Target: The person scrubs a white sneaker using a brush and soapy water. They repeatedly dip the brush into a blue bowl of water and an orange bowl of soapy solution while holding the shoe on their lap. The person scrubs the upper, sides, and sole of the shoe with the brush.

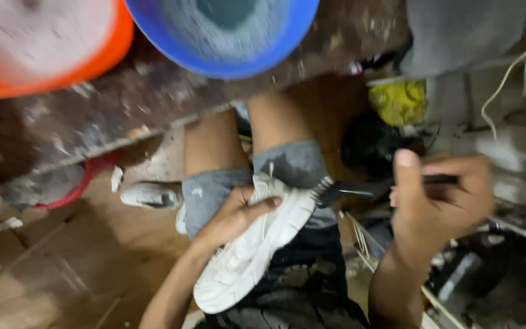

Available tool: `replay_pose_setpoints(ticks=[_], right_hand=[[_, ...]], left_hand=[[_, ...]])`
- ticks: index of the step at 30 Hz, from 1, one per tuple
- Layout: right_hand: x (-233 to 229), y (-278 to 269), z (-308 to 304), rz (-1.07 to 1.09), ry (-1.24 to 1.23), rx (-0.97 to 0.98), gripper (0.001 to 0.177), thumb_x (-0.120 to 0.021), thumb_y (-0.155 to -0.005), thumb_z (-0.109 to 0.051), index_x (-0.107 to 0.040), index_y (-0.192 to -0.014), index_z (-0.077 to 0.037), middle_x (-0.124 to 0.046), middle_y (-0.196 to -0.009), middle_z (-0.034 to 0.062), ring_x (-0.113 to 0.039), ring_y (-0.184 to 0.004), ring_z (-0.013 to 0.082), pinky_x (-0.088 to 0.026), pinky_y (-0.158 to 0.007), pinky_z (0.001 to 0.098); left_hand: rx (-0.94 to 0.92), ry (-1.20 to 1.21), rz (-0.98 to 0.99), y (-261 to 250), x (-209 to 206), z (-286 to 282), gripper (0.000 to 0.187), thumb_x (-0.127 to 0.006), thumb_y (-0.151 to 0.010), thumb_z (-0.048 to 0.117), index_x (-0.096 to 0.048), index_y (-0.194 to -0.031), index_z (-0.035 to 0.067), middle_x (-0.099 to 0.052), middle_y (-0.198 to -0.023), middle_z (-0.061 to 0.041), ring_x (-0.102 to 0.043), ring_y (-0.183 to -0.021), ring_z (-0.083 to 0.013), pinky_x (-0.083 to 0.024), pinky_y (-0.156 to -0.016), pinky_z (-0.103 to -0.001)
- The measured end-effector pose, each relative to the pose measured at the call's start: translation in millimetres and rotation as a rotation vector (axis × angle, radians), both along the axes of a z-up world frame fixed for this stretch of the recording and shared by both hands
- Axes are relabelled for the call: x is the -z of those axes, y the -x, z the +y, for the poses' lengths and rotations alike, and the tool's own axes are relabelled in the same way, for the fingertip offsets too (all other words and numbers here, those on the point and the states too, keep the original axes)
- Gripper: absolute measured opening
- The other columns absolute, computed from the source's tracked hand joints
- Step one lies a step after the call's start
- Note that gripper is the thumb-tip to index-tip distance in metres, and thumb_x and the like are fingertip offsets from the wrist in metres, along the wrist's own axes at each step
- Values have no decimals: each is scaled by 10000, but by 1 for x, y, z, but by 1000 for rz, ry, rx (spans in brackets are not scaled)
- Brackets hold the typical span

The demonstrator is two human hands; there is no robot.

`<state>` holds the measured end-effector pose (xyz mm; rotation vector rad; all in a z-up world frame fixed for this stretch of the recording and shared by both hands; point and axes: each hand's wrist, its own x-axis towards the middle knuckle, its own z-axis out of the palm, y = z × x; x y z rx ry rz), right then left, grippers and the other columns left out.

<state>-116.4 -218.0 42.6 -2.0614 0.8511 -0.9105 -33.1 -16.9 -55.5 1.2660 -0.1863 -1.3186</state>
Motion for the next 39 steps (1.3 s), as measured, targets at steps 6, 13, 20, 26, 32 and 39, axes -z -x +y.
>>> replay_pose_setpoints(ticks=[6, 13, 20, 26, 32, 39], right_hand=[[47, 41, 19, 93, 34, -196, 297, -746, -789, 42, -526, -615, -58, -531, -524, 83, -491, -426, 206, -371, -463, 300], [42, 49, 21, -46, 66, -312, 321, -570, -706, 139, -364, -566, -64, -367, -447, 52, -341, -347, 131, -334, -400, 251], [56, 59, 19, -197, 315, -348, 372, -594, -682, 168, -379, -537, -99, -385, -471, 47, -355, -335, 201, -371, -432, 241], [74, 56, 7, -62, 324, -369, 334, -674, -689, 45, -417, -556, -122, -528, -547, 41, -502, -451, 262, -398, -530, 291], [54, 35, 8, 5, 151, -469, 303, -663, -656, 29, -417, -549, -112, -527, -523, 63, -504, -429, 279, -388, -481, 308], [66, 35, -8, -93, 84, -330, 355, -600, -677, 116, -338, -576, -101, -305, -488, 14, -311, -393, 139, -316, -429, 261]], left_hand=[[-158, 8, 13, 28, 17, 2, 302, -703, -863, 108, -610, -576, 101, -521, -506, 32, -469, -474, -61, -346, -458, -205], [-171, 85, -103, 48, 18, 1, 295, -695, -877, 115, -613, -594, 101, -537, -526, 35, -484, -497, -53, -370, -478, -201], [-176, 184, -161, 48, 28, 2, 293, -659, -901, 96, -612, -612, 92, -558, -544, 15, -498, -528, -57, -398, -514, -204], [-146, 218, -238, 50, 22, 4, 292, -651, -913, 93, -613, -623, 86, -555, -560, 17, -503, -552, -64, -409, -530, -211], [-124, 328, -347, 49, 16, 0, 319, -610, -928, 53, -572, -613, 84, -515, -532, 0, -474, -530, -79, -402, -542, -233], [-135, 379, -410, 44, 32, -2, 334, -609, -921, 36, -550, -596, 81, -498, -525, 0, -473, -533, -84, -409, -536, -251]])
